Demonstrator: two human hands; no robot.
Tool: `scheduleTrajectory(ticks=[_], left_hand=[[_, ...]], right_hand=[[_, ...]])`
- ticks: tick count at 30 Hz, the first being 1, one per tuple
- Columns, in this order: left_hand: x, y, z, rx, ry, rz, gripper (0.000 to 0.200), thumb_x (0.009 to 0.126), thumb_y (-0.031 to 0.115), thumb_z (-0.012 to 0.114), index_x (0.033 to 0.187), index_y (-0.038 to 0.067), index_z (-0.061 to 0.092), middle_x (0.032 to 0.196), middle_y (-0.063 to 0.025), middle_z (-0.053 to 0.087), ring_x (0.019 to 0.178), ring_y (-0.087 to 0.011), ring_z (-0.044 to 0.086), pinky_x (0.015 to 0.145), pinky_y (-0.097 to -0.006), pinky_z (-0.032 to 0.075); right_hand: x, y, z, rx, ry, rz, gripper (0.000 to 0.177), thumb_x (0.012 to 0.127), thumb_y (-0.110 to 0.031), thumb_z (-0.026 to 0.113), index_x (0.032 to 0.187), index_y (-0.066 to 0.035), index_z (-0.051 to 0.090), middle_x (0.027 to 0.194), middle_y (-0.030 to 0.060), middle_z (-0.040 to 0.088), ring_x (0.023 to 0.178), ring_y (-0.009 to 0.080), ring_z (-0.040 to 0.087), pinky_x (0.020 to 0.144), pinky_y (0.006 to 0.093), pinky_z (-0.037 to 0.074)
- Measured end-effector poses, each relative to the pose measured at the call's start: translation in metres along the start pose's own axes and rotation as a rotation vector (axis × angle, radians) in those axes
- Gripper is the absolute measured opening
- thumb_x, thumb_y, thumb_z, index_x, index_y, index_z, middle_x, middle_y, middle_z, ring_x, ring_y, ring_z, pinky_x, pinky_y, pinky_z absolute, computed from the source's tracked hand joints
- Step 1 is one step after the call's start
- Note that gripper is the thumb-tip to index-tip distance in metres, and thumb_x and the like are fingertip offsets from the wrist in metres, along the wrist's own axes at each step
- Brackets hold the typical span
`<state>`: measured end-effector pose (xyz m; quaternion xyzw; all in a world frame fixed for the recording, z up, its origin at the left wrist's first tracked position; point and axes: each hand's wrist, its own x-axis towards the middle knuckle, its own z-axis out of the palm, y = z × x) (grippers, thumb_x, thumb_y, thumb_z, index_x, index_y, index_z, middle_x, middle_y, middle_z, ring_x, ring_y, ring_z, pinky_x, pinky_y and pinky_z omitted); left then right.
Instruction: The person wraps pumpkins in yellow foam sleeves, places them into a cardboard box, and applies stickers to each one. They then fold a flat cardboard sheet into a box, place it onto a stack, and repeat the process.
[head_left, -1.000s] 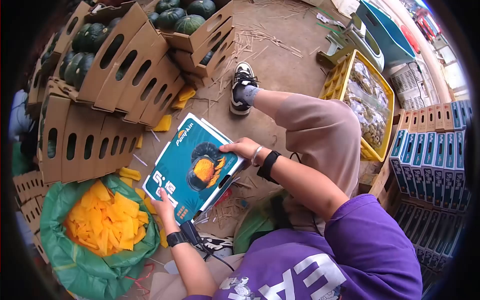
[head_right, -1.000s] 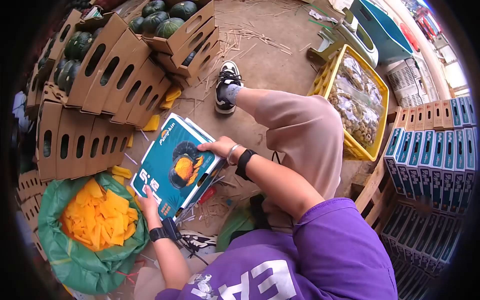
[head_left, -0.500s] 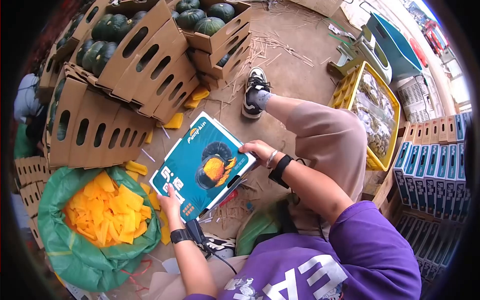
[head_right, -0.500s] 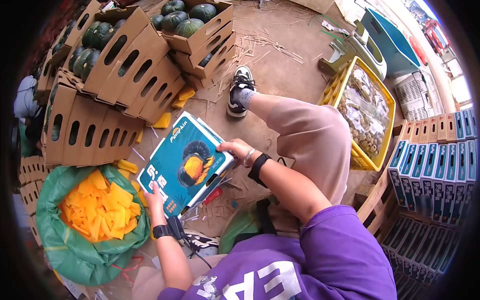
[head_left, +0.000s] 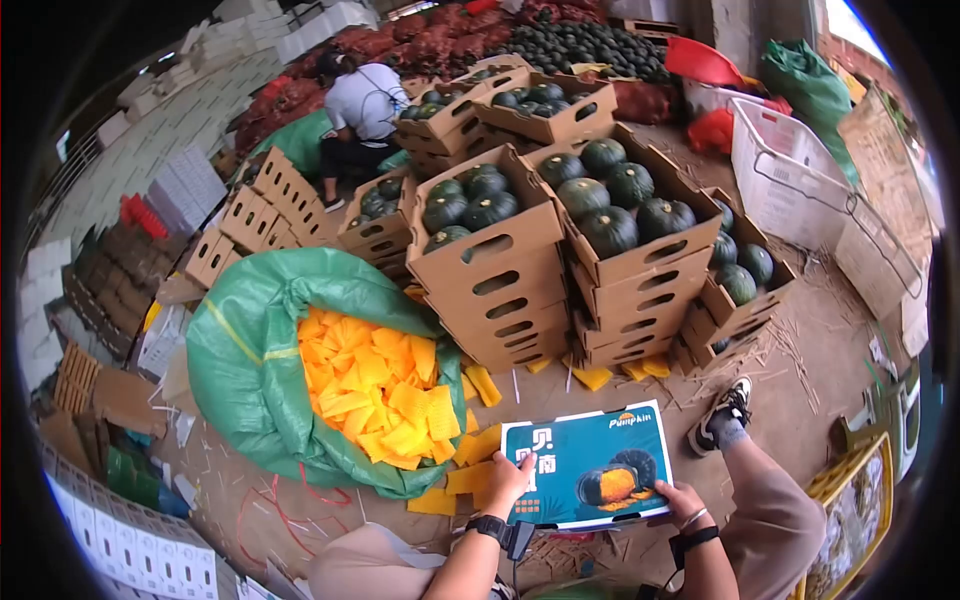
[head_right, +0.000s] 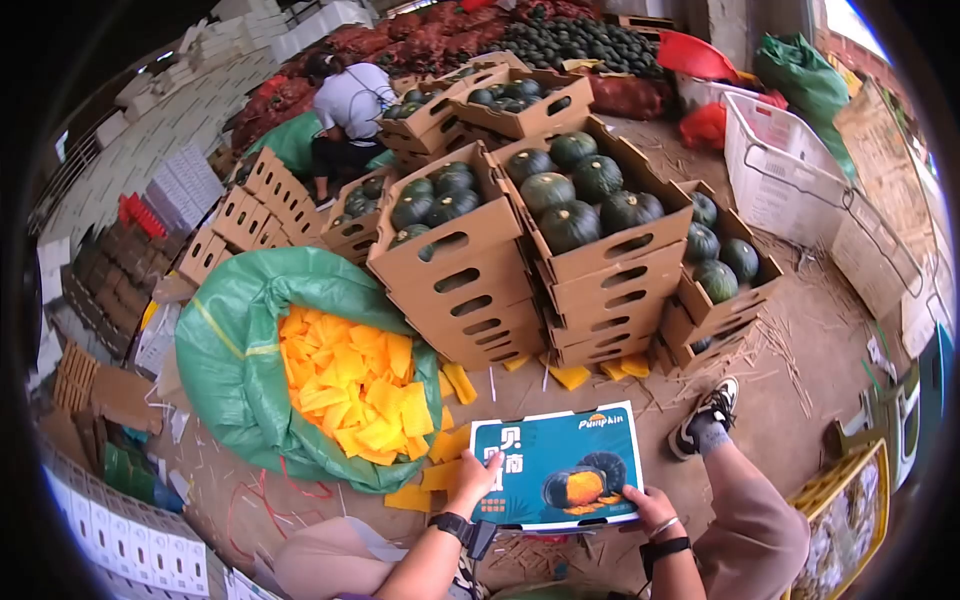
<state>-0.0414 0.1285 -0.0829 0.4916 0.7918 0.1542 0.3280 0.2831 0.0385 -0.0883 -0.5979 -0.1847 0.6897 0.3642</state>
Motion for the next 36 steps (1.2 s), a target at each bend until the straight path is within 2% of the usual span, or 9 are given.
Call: scheduleTrajectory(ticks=[12, 15, 17, 19, 21, 27, 31, 33, 36], left_hand=[[0.015, -0.021, 0.025, 0.003, 0.004, 0.003, 0.066, 0.079, 0.051, 0.062, 0.109, -0.005, 0.043, 0.11, -0.0287, 0.055, 0.1, -0.0411, 0.057, 0.084, -0.0444, 0.047], [0.003, -0.013, 0.018, 0.009, 0.05, 0.013, 0.067, 0.079, 0.053, 0.06, 0.11, -0.004, 0.043, 0.107, -0.0277, 0.056, 0.098, -0.0413, 0.058, 0.082, -0.045, 0.048], [0.004, -0.012, 0.016, 0.005, 0.073, 0.022, 0.067, 0.079, 0.053, 0.06, 0.11, -0.004, 0.043, 0.106, -0.0275, 0.056, 0.097, -0.0412, 0.058, 0.081, -0.0452, 0.049], [0.002, -0.011, 0.019, 0.011, 0.071, 0.018, 0.066, 0.079, 0.053, 0.06, 0.11, -0.004, 0.043, 0.105, -0.0272, 0.056, 0.096, -0.0411, 0.058, 0.08, -0.0454, 0.049], [-0.003, -0.011, 0.017, 0.078, 0.124, 0.108, 0.065, 0.08, 0.051, 0.06, 0.109, -0.004, 0.043, 0.103, -0.0276, 0.057, 0.093, -0.0407, 0.059, 0.078, -0.0458, 0.049], [0.007, -0.018, 0.032, -0.001, 0.172, 0.079, 0.057, 0.085, 0.046, 0.056, 0.107, -0.005, 0.044, 0.101, -0.0271, 0.056, 0.096, -0.0399, 0.055, 0.083, -0.0464, 0.044], [0.013, -0.029, 0.034, 0.147, 0.216, 0.14, 0.057, 0.088, 0.047, 0.051, 0.11, -0.005, 0.045, 0.107, -0.025, 0.054, 0.106, -0.0375, 0.05, 0.089, -0.0441, 0.041], [0.043, -0.064, 0.061, -0.57, 0.12, 0.038, 0.06, 0.091, 0.05, 0.045, 0.116, -0.004, 0.044, 0.111, -0.0193, 0.056, 0.107, -0.0313, 0.053, 0.087, -0.0388, 0.044], [0.056, -0.105, 0.041, -0.818, -0.398, -0.271, 0.051, 0.094, 0.045, 0.043, 0.116, 0.0, 0.053, 0.105, -0.0115, 0.063, 0.094, -0.0199, 0.061, 0.08, -0.0327, 0.049]], right_hand=[[0.016, 0.044, -0.014, 0.279, 0.042, -0.123, 0.048, 0.077, -0.02, 0.064, 0.108, 0.015, 0.05, 0.094, 0.021, 0.062, 0.073, 0.0299, 0.066, 0.06, 0.0472, 0.058], [0.034, 0.032, -0.036, 0.116, -0.024, -0.026, 0.052, 0.079, -0.024, 0.063, 0.112, 0.015, 0.049, 0.1, 0.0226, 0.061, 0.086, 0.0337, 0.064, 0.075, 0.0493, 0.055], [0.06, 0.028, -0.048, -0.994, 0.375, -0.577, 0.055, 0.082, -0.029, 0.061, 0.117, 0.013, 0.047, 0.108, 0.026, 0.058, 0.102, 0.0391, 0.057, 0.092, 0.0471, 0.045], [0.058, 0.008, 0.001, -1.176, 0.499, -0.771, 0.048, 0.09, -0.025, 0.05, 0.129, 0.003, 0.041, 0.116, 0.0279, 0.052, 0.109, 0.0429, 0.047, 0.095, 0.044, 0.038], [0.052, 0.025, 0.027, -1.012, 0.554, -0.512, 0.046, 0.091, -0.022, 0.046, 0.132, -0.002, 0.038, 0.117, 0.026, 0.051, 0.104, 0.0425, 0.048, 0.092, 0.0455, 0.037], [0.074, 0.039, 0.007, -1.081, 0.61, -0.646, 0.04, 0.093, -0.026, 0.042, 0.125, -0.002, 0.043, 0.102, 0.0232, 0.053, 0.097, 0.0409, 0.05, 0.085, 0.0455, 0.04], [0.116, 0.06, -0.03, -0.494, 0.31, -0.582, 0.048, 0.096, -0.039, 0.039, 0.123, -0.001, 0.047, 0.111, 0.0163, 0.055, 0.103, 0.0275, 0.053, 0.091, 0.0371, 0.041], [0.122, 0.057, -0.045, 0.001, 0.075, -0.393, 0.05, 0.095, -0.042, 0.039, 0.123, -0.001, 0.048, 0.113, 0.011, 0.055, 0.103, 0.0213, 0.053, 0.092, 0.0338, 0.041], [0.116, 0.04, -0.058, 0.088, -0.114, -0.229, 0.045, 0.095, -0.029, 0.045, 0.13, -0.002, 0.042, 0.112, 0.0061, 0.058, 0.096, 0.0142, 0.057, 0.084, 0.0286, 0.047]])
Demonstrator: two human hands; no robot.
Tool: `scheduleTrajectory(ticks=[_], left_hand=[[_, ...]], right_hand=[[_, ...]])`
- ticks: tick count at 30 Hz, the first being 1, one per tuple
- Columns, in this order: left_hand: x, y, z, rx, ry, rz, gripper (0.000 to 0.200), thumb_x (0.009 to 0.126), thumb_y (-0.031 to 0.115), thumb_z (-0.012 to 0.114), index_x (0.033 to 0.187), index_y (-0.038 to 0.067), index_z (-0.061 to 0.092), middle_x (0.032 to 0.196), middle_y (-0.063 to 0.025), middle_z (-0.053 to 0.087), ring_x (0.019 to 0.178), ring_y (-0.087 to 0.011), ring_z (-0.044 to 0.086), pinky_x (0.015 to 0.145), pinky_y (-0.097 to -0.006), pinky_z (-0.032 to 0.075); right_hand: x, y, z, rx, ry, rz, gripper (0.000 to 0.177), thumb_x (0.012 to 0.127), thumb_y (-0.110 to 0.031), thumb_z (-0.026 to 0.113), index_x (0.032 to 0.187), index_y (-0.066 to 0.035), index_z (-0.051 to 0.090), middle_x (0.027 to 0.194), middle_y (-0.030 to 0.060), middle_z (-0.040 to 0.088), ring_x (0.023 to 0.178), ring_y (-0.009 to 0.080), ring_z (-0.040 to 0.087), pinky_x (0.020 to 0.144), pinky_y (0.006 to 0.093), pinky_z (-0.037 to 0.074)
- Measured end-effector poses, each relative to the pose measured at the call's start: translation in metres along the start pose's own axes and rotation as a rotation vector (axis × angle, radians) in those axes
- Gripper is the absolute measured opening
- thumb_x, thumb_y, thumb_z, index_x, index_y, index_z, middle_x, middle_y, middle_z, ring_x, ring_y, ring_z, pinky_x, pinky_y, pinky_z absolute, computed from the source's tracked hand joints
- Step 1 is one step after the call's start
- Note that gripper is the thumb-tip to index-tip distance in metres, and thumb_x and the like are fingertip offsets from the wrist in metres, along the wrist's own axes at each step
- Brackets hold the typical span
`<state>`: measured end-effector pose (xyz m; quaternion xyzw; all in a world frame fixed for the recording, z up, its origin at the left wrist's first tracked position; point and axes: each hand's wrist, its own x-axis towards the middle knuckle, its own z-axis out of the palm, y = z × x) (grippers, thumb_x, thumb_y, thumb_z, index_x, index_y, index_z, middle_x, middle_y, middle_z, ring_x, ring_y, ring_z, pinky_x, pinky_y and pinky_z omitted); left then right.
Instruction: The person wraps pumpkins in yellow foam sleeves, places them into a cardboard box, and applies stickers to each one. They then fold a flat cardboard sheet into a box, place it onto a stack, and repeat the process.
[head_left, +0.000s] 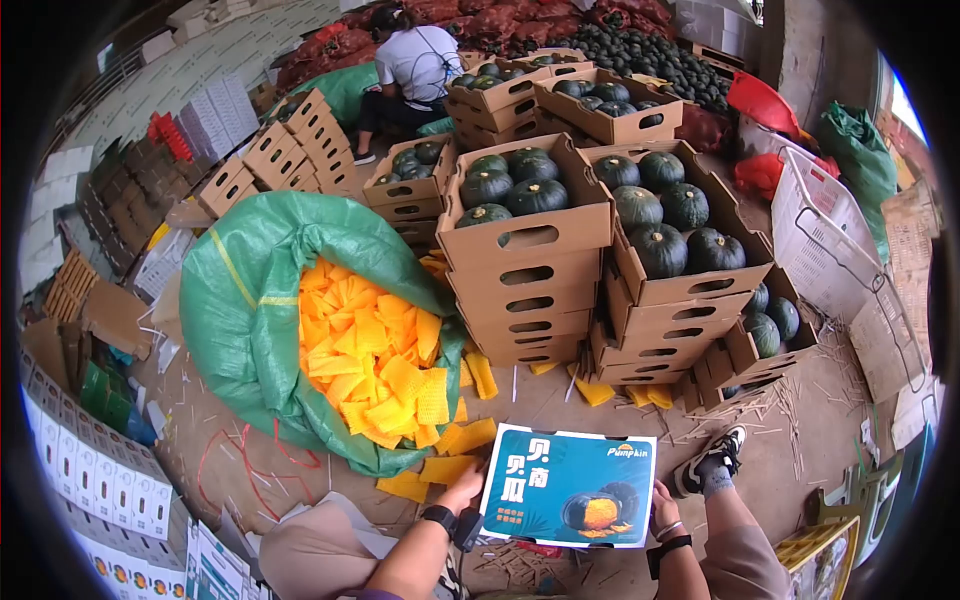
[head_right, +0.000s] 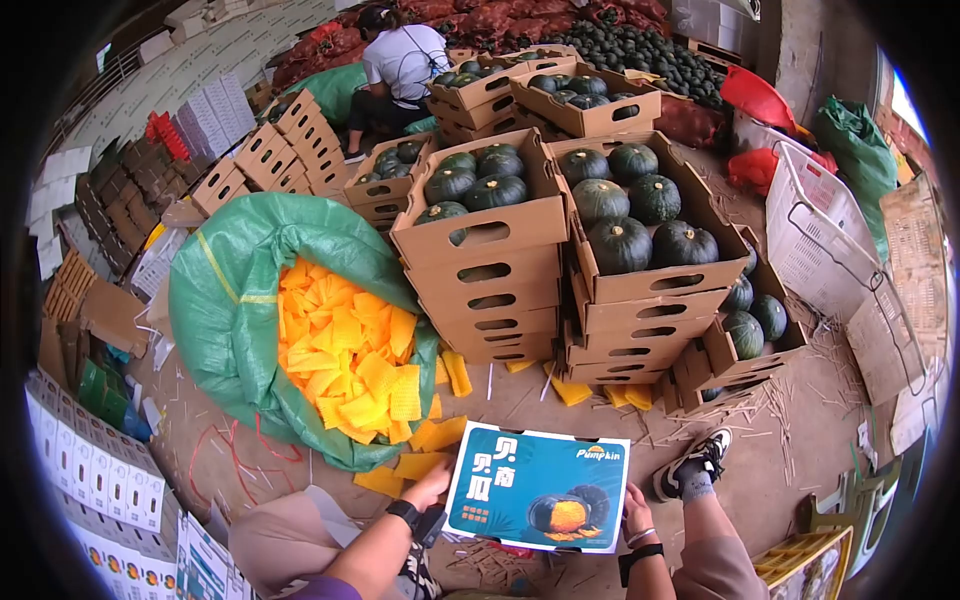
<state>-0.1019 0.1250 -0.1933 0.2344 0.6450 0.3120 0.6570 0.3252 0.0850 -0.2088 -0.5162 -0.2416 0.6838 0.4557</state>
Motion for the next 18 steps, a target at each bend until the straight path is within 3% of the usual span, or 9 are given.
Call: scheduleTrajectory(ticks=[1, 2, 5, 7, 8, 11, 14, 16, 18], left_hand=[[0.0, -0.006, -0.007, 0.037, -0.081, -0.193, 0.041, 0.096, 0.037, 0.043, 0.114, 0.003, 0.057, 0.102, -0.009, 0.065, 0.088, -0.0164, 0.062, 0.078, -0.0311, 0.05], [0.013, -0.024, -0.012, -0.059, -0.107, -0.134, 0.039, 0.095, 0.035, 0.046, 0.111, 0.002, 0.059, 0.101, -0.0086, 0.066, 0.086, -0.0163, 0.063, 0.076, -0.0309, 0.052], [0.035, -0.042, -0.023, -0.17, -0.203, -0.082, 0.039, 0.095, 0.034, 0.048, 0.111, 0.002, 0.06, 0.104, -0.0081, 0.065, 0.086, -0.0168, 0.064, 0.076, -0.0316, 0.053], [0.013, -0.038, -0.016, -0.191, -0.192, -0.117, 0.05, 0.092, 0.045, 0.05, 0.115, 0.001, 0.058, 0.104, -0.0093, 0.065, 0.088, -0.0178, 0.063, 0.079, -0.0322, 0.051], [-0.016, -0.01, 0.001, -0.24, -0.138, -0.14, 0.046, 0.092, 0.04, 0.053, 0.117, 0.002, 0.057, 0.105, -0.0088, 0.065, 0.088, -0.0176, 0.063, 0.079, -0.0331, 0.051], [0.001, -0.049, -0.023, -0.25, -0.23, -0.166, 0.045, 0.091, 0.035, 0.054, 0.122, 0.003, 0.053, 0.111, -0.0096, 0.062, 0.092, -0.017, 0.062, 0.079, -0.0314, 0.052], [-0.003, -0.023, -0.034, -0.146, -0.34, -0.08, 0.045, 0.092, 0.03, 0.052, 0.124, -0.001, 0.05, 0.114, -0.0119, 0.06, 0.096, -0.0197, 0.062, 0.081, -0.0315, 0.051], [-0.02, 0.014, -0.019, -0.09, -0.384, -0.034, 0.044, 0.092, 0.029, 0.051, 0.124, -0.001, 0.05, 0.115, -0.0122, 0.06, 0.096, -0.02, 0.062, 0.081, -0.0317, 0.051], [-0.046, 0.04, 0.014, -0.015, -0.442, -0.011, 0.044, 0.092, 0.029, 0.051, 0.124, -0.002, 0.05, 0.115, -0.0125, 0.06, 0.097, -0.0203, 0.062, 0.082, -0.0319, 0.051]], right_hand=[[0.005, 0.006, -0.006, -0.023, -0.019, 0.073, 0.042, 0.095, -0.023, 0.046, 0.131, -0.002, 0.042, 0.111, 0.0057, 0.059, 0.093, 0.0134, 0.058, 0.081, 0.0276, 0.048], [0.009, 0.015, -0.007, 0.09, 0.007, 0.088, 0.037, 0.094, -0.014, 0.047, 0.13, -0.004, 0.045, 0.109, 0.0058, 0.06, 0.092, 0.0137, 0.059, 0.079, 0.0267, 0.049], [0.001, -0.008, 0.006, 0.107, -0.023, 0.188, 0.037, 0.094, -0.015, 0.048, 0.129, -0.004, 0.047, 0.111, 0.0066, 0.06, 0.095, 0.0145, 0.059, 0.08, 0.0274, 0.049], [0.009, -0.002, 0.006, 0.121, -0.06, 0.193, 0.038, 0.094, -0.012, 0.049, 0.131, -0.005, 0.045, 0.114, 0.0062, 0.059, 0.099, 0.015, 0.058, 0.084, 0.0282, 0.048], [0.016, 0.003, 0.008, 0.128, -0.047, 0.136, 0.039, 0.094, -0.01, 0.048, 0.132, -0.004, 0.044, 0.115, 0.0062, 0.059, 0.101, 0.0155, 0.058, 0.085, 0.0286, 0.048], [-0.002, 0.003, 0.028, 0.246, 0.012, 0.098, 0.039, 0.094, -0.006, 0.047, 0.133, -0.003, 0.043, 0.118, 0.0067, 0.058, 0.105, 0.0165, 0.056, 0.088, 0.0293, 0.047], [-0.02, 0.014, 0.027, 0.038, 0.119, 0.051, 0.041, 0.095, -0.013, 0.048, 0.134, -0.003, 0.041, 0.119, 0.0072, 0.058, 0.105, 0.0153, 0.056, 0.087, 0.0282, 0.047], [-0.055, -0.039, 0.057, -0.092, 0.148, -0.006, 0.046, 0.093, -0.023, 0.052, 0.134, -0.004, 0.041, 0.121, 0.009, 0.057, 0.107, 0.0143, 0.054, 0.09, 0.0292, 0.045], [-0.083, -0.073, 0.06, -0.183, 0.089, -0.209, 0.05, 0.094, -0.022, 0.051, 0.138, -0.005, 0.035, 0.126, 0.0077, 0.053, 0.112, 0.0133, 0.05, 0.095, 0.0295, 0.043]])
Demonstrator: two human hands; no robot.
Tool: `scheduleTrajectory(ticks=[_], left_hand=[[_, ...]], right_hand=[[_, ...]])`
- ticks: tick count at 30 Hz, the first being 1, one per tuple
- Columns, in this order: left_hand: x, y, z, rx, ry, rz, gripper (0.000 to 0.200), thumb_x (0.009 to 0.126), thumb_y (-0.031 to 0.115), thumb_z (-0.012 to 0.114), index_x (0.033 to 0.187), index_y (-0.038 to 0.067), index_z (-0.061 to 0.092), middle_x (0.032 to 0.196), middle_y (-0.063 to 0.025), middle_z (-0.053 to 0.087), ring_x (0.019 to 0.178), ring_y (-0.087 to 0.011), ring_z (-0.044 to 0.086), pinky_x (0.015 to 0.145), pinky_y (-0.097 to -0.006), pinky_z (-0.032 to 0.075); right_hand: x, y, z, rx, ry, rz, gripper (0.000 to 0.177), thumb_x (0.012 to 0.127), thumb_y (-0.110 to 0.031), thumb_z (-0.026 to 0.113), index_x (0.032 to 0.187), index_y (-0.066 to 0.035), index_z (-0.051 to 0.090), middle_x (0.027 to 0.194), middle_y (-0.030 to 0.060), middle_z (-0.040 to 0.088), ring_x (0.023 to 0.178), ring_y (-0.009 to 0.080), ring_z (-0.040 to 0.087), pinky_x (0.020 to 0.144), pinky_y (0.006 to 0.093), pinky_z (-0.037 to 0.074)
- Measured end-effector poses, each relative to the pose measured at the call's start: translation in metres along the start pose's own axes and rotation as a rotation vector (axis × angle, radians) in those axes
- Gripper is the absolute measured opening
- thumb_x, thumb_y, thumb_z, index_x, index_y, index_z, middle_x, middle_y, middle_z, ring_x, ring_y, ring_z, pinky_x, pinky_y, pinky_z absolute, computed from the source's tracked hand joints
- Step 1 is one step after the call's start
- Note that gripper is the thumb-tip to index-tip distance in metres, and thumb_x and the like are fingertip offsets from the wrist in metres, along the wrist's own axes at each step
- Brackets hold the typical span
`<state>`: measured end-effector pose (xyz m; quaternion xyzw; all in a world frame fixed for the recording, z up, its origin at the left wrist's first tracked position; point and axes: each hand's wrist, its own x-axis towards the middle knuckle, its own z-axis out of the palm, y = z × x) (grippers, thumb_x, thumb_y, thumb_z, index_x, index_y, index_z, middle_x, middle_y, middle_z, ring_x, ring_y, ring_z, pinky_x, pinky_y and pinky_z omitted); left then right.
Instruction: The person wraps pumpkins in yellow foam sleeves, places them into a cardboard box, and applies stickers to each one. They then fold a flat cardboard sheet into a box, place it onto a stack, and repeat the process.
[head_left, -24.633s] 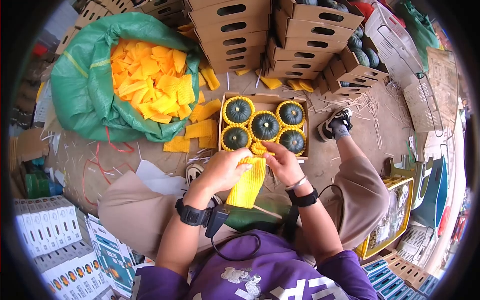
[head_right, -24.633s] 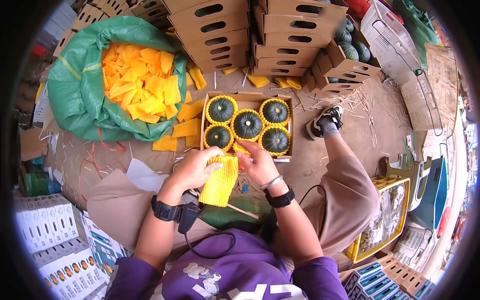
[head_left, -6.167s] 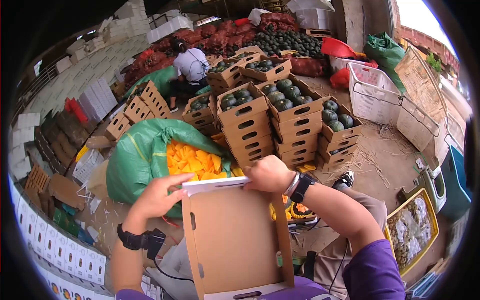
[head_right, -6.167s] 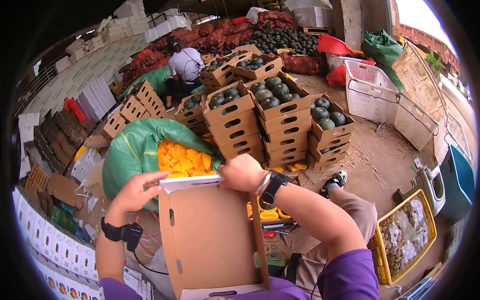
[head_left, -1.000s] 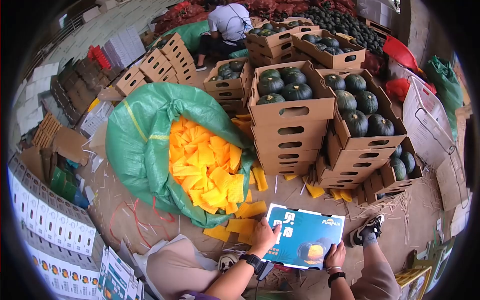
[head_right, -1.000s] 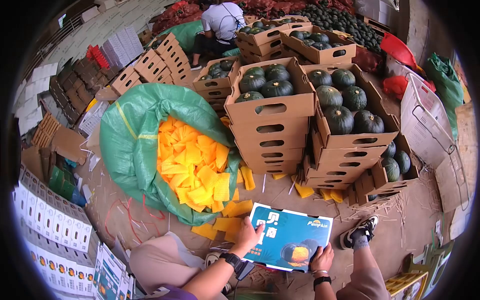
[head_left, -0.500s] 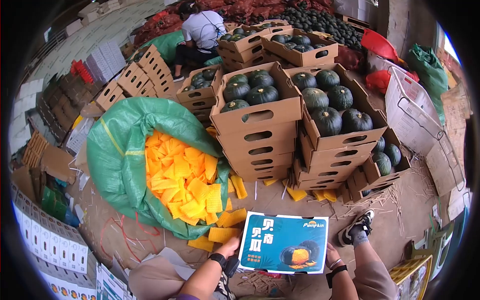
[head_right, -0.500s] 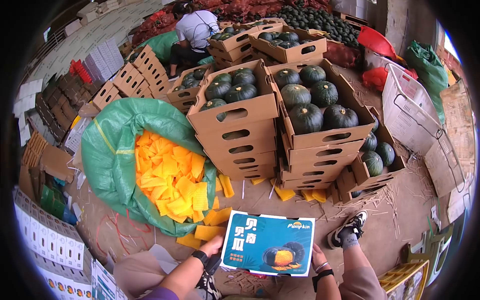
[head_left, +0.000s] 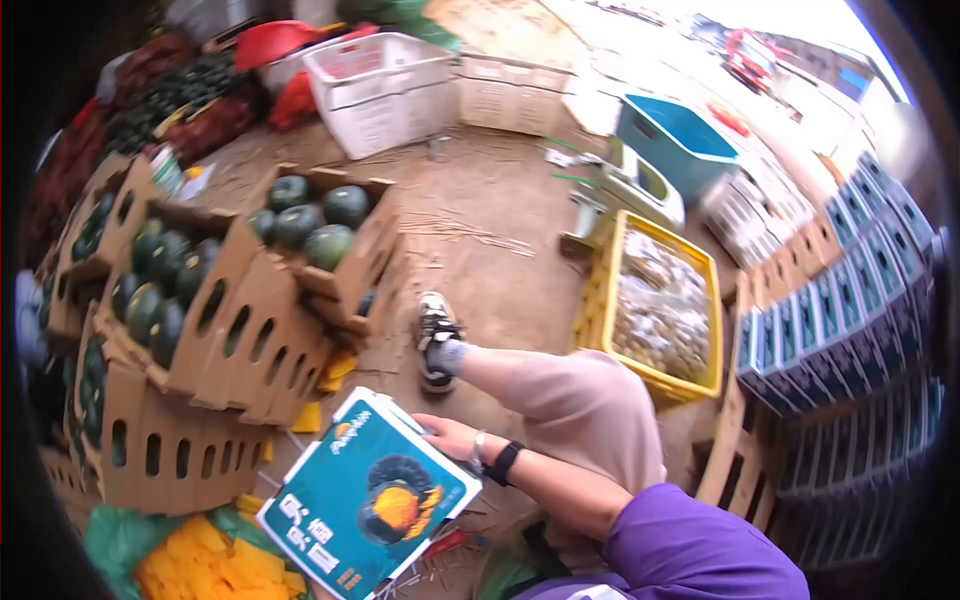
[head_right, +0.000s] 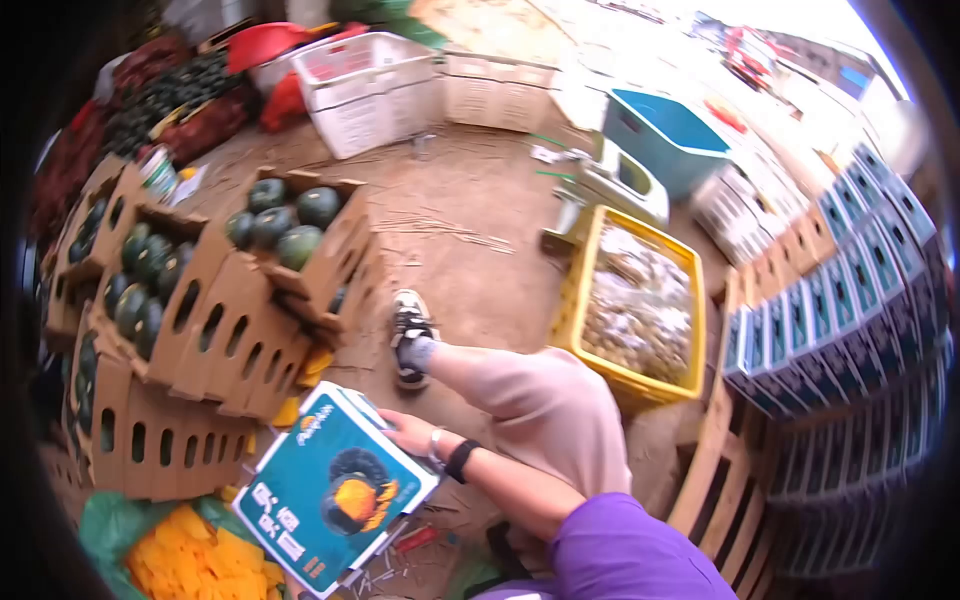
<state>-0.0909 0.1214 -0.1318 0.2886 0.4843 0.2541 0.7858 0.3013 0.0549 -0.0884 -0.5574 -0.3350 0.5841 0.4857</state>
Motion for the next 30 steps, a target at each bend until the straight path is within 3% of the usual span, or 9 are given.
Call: scheduleTrajectory(ticks=[3, 7, 8, 9, 13, 16, 21, 26, 30], left_hand=[[-0.031, 0.035, 0.075, 0.152, -0.109, 0.042, 0.044, 0.092, 0.028, 0.051, 0.124, -0.002, 0.049, 0.115, -0.0129, 0.06, 0.097, -0.0208, 0.061, 0.082, -0.0322, 0.051], [-0.098, 0.064, 0.183, 0.306, -0.328, 0.152, 0.044, 0.092, 0.027, 0.05, 0.124, -0.003, 0.049, 0.116, -0.0135, 0.059, 0.098, -0.0215, 0.061, 0.083, -0.0326, 0.051], [-0.117, 0.07, 0.208, 0.332, -0.392, 0.184, 0.044, 0.092, 0.027, 0.05, 0.124, -0.003, 0.049, 0.116, -0.0136, 0.059, 0.098, -0.0217, 0.061, 0.083, -0.0327, 0.051], [-0.134, 0.074, 0.235, 0.356, -0.464, 0.221, 0.044, 0.092, 0.026, 0.05, 0.124, -0.003, 0.048, 0.116, -0.0138, 0.059, 0.098, -0.0218, 0.061, 0.083, -0.0328, 0.051], [-0.191, 0.062, 0.334, 0.425, -0.769, 0.249, 0.044, 0.092, 0.025, 0.049, 0.124, -0.004, 0.048, 0.116, -0.0143, 0.059, 0.099, -0.0225, 0.061, 0.084, -0.0332, 0.051], [-0.201, 0.012, 0.409, 0.47, -0.993, 0.104, 0.043, 0.092, 0.024, 0.049, 0.124, -0.005, 0.048, 0.117, -0.0148, 0.058, 0.099, -0.023, 0.061, 0.084, -0.0335, 0.05], [-0.177, -0.136, 0.517, 0.539, -1.212, -0.434, 0.036, 0.092, 0.014, 0.047, 0.122, -0.008, 0.048, 0.117, -0.0165, 0.058, 0.104, -0.0242, 0.059, 0.089, -0.0349, 0.049], [-0.183, -0.299, 0.611, 0.549, -1.32, -0.679, 0.03, 0.093, 0.015, 0.052, 0.118, 0.0, 0.052, 0.105, -0.0074, 0.063, 0.084, -0.014, 0.062, 0.071, -0.0251, 0.049], [-0.207, -0.326, 0.644, 0.591, -1.306, -0.677, 0.06, 0.097, 0.037, 0.041, 0.145, 0.008, 0.018, 0.141, -0.0061, 0.036, 0.127, -0.0212, 0.038, 0.099, -0.0384, 0.036]], right_hand=[[-0.079, -0.081, -0.006, -0.248, 0.214, -0.256, 0.06, 0.087, -0.028, 0.055, 0.136, -0.002, 0.033, 0.125, 0.0211, 0.052, 0.115, 0.0302, 0.051, 0.099, 0.0348, 0.038], [-0.234, -0.147, -0.031, -0.231, 0.314, -0.484, 0.058, 0.084, -0.027, 0.058, 0.131, -0.002, 0.035, 0.116, 0.0226, 0.055, 0.107, 0.0306, 0.055, 0.092, 0.0362, 0.042], [-0.262, -0.142, -0.037, -0.363, 0.503, -0.712, 0.057, 0.083, -0.025, 0.059, 0.13, -0.002, 0.036, 0.11, 0.021, 0.059, 0.099, 0.0297, 0.059, 0.087, 0.0358, 0.045], [-0.302, -0.149, -0.05, -0.458, 0.508, -0.601, 0.061, 0.082, -0.025, 0.06, 0.132, -0.003, 0.034, 0.105, 0.0195, 0.061, 0.095, 0.0293, 0.06, 0.084, 0.0348, 0.046], [-0.439, -0.104, -0.09, 0.211, 0.445, -0.659, 0.056, 0.092, -0.018, 0.055, 0.139, -0.006, 0.028, 0.11, 0.0085, 0.06, 0.094, 0.0075, 0.056, 0.08, 0.0222, 0.046], [-0.546, -0.049, -0.12, 0.36, 0.64, -0.591, 0.054, 0.089, -0.017, 0.059, 0.136, -0.003, 0.036, 0.121, 0.0076, 0.055, 0.107, 0.0114, 0.054, 0.089, 0.0259, 0.046], [-0.69, 0.053, -0.142, 0.697, 1.05, -0.4, 0.031, 0.092, -0.011, 0.052, 0.121, 0.002, 0.053, 0.114, 0.01, 0.06, 0.095, 0.0154, 0.061, 0.083, 0.0286, 0.051], [-0.798, 0.121, -0.19, 0.595, 1.393, -0.289, 0.033, 0.092, -0.017, 0.052, 0.118, 0.003, 0.054, 0.109, 0.0118, 0.063, 0.092, 0.018, 0.063, 0.08, 0.0301, 0.053], [-0.863, 0.17, -0.228, 0.635, 1.578, -0.266, 0.033, 0.092, -0.018, 0.052, 0.117, 0.003, 0.055, 0.109, 0.0117, 0.063, 0.092, 0.0184, 0.063, 0.079, 0.0304, 0.053]])
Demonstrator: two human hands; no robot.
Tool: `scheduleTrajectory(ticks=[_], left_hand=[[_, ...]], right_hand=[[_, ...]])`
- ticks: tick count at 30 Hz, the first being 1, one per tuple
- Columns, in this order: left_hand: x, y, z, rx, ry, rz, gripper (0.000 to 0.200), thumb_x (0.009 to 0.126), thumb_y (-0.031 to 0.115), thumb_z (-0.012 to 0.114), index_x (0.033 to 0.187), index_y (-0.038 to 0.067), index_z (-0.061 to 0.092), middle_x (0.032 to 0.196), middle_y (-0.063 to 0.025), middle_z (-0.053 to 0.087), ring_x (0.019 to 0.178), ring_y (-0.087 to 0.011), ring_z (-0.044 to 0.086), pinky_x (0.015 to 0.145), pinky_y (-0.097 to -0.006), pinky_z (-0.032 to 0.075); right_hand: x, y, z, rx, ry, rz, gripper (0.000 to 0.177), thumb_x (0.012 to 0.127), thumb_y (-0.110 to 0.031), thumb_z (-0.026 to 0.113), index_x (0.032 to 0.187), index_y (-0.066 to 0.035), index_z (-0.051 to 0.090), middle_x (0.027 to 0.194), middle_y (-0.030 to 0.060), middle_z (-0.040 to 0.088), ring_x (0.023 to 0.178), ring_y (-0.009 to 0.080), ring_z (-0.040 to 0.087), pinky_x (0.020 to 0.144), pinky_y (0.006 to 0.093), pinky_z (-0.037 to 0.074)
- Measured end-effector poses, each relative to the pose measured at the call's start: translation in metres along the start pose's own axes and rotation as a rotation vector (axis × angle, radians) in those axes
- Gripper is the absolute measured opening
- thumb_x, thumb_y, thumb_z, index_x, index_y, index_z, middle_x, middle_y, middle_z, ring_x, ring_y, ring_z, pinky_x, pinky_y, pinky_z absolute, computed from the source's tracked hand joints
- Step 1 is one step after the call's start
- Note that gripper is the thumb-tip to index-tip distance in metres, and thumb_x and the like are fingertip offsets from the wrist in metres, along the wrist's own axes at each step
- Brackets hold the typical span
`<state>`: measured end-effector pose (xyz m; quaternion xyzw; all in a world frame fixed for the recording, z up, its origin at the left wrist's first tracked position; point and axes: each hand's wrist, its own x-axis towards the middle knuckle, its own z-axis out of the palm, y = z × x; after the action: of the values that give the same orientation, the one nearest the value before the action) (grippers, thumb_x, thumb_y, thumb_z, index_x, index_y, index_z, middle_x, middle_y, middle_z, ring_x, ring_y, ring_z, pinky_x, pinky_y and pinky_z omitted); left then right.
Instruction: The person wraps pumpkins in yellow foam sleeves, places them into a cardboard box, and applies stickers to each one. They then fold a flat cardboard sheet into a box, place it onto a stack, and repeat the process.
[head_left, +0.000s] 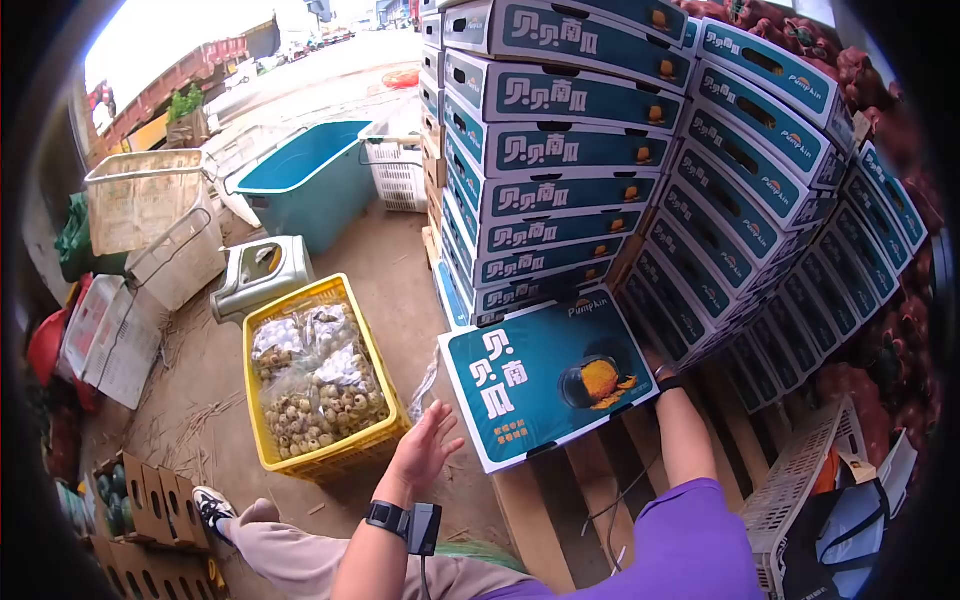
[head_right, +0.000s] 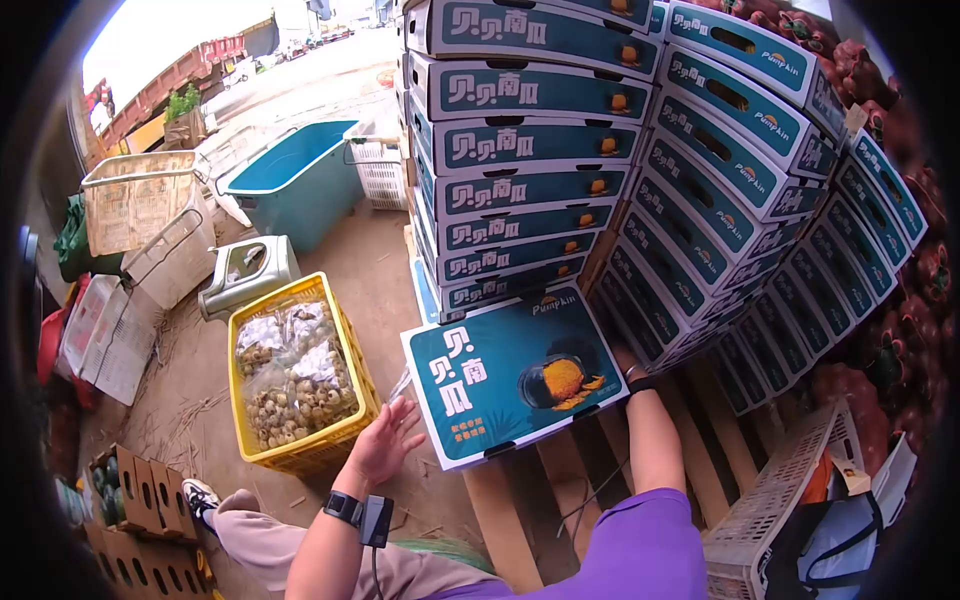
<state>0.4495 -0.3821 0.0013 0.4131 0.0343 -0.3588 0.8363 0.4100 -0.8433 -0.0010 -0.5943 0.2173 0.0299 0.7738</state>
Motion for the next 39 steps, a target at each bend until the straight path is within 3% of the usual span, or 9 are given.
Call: scheduleTrajectory(ticks=[7, 15, 19, 20, 25, 29, 32, 33, 39], left_hand=[[-0.139, 0.045, -0.071, 0.308, 0.172, 0.077, 0.045, 0.096, 0.03, 0.046, 0.13, 0.001, 0.041, 0.111, -0.0184, 0.059, 0.09, -0.0273, 0.064, 0.076, -0.0344, 0.053], [-0.307, 0.084, -0.155, 0.164, 0.584, 0.367, 0.038, 0.097, 0.028, 0.042, 0.123, 0.0, 0.045, 0.093, -0.0128, 0.062, 0.075, -0.0198, 0.063, 0.063, -0.0271, 0.053], [-0.382, 0.078, -0.197, 0.155, 0.848, 0.459, 0.037, 0.097, 0.03, 0.044, 0.124, 0.005, 0.047, 0.091, -0.0049, 0.061, 0.069, -0.0125, 0.059, 0.059, -0.0222, 0.048], [-0.395, 0.069, -0.207, 0.147, 0.852, 0.459, 0.037, 0.097, 0.03, 0.044, 0.124, 0.005, 0.047, 0.091, -0.0049, 0.061, 0.069, -0.0125, 0.059, 0.059, -0.0222, 0.048], [-0.425, 0.009, -0.259, -0.09, 0.897, 0.405, 0.034, 0.097, 0.033, 0.043, 0.121, 0.011, 0.051, 0.093, -0.0024, 0.064, 0.07, -0.0115, 0.061, 0.06, -0.0238, 0.051], [-0.438, -0.025, -0.272, -0.157, 0.835, 0.383, 0.032, 0.096, 0.034, 0.046, 0.117, 0.012, 0.053, 0.09, -0.0005, 0.063, 0.069, -0.0107, 0.058, 0.061, -0.0238, 0.049], [-0.465, -0.046, -0.3, -0.222, 0.875, 0.48, 0.029, 0.096, 0.034, 0.047, 0.113, 0.012, 0.055, 0.09, 0.0001, 0.062, 0.07, -0.0107, 0.057, 0.061, -0.0232, 0.049], [-0.466, -0.05, -0.307, -0.256, 0.905, 0.536, 0.028, 0.095, 0.033, 0.047, 0.112, 0.012, 0.056, 0.091, -0.0001, 0.062, 0.07, -0.0109, 0.058, 0.061, -0.0234, 0.049], [-0.463, -0.061, -0.327, -0.317, 0.92, 0.496, 0.026, 0.095, 0.031, 0.047, 0.11, 0.012, 0.056, 0.088, 0.0, 0.062, 0.069, -0.0116, 0.058, 0.059, -0.0236, 0.049]], right_hand=[[0.063, 0.048, -0.063, 0.031, 0.195, -0.009, 0.033, 0.092, -0.021, 0.051, 0.116, 0.003, 0.056, 0.108, 0.0116, 0.063, 0.091, 0.0191, 0.064, 0.079, 0.031, 0.053], [0.038, 0.086, -0.078, 0.058, 0.365, -0.008, 0.034, 0.093, -0.023, 0.05, 0.114, 0.003, 0.057, 0.106, 0.0115, 0.064, 0.09, 0.02, 0.064, 0.078, 0.0317, 0.054], [-0.015, 0.114, -0.054, 0.153, 0.786, 0.05, 0.036, 0.091, -0.028, 0.048, 0.108, 0.003, 0.057, 0.1, 0.0125, 0.065, 0.089, 0.0264, 0.064, 0.077, 0.0369, 0.053], [-0.06, 0.086, 0.018, 0.311, 0.923, 0.102, 0.037, 0.091, -0.031, 0.048, 0.112, -0.001, 0.055, 0.106, 0.014, 0.062, 0.094, 0.0247, 0.061, 0.08, 0.0417, 0.049], [-0.095, 0.172, 0.118, 0.634, 0.441, 0.488, 0.046, 0.094, -0.032, 0.046, 0.124, -0.001, 0.031, 0.124, 0.0385, 0.041, 0.11, 0.0477, 0.049, 0.088, 0.0536, 0.045], [-0.026, 0.2, 0.126, 0.534, 0.572, 0.223, 0.02, 0.084, -0.016, 0.046, 0.099, -0.005, 0.056, 0.097, 0.0154, 0.06, 0.081, 0.0278, 0.058, 0.079, 0.0461, 0.049], [-0.05, 0.206, 0.147, 0.53, 0.489, 0.227, 0.015, 0.075, -0.013, 0.051, 0.084, -0.007, 0.06, 0.086, 0.0115, 0.061, 0.075, 0.0253, 0.057, 0.072, 0.0422, 0.047], [-0.06, 0.2, 0.163, 0.668, 0.45, 0.177, 0.014, 0.08, -0.013, 0.05, 0.091, -0.008, 0.056, 0.089, 0.0109, 0.055, 0.094, 0.0253, 0.051, 0.085, 0.0453, 0.042], [-0.034, 0.213, 0.165, 0.687, 0.535, 0.021, 0.012, 0.083, -0.012, 0.057, 0.094, -0.009, 0.056, 0.081, 0.0079, 0.056, 0.075, 0.0243, 0.054, 0.068, 0.0427, 0.047]])
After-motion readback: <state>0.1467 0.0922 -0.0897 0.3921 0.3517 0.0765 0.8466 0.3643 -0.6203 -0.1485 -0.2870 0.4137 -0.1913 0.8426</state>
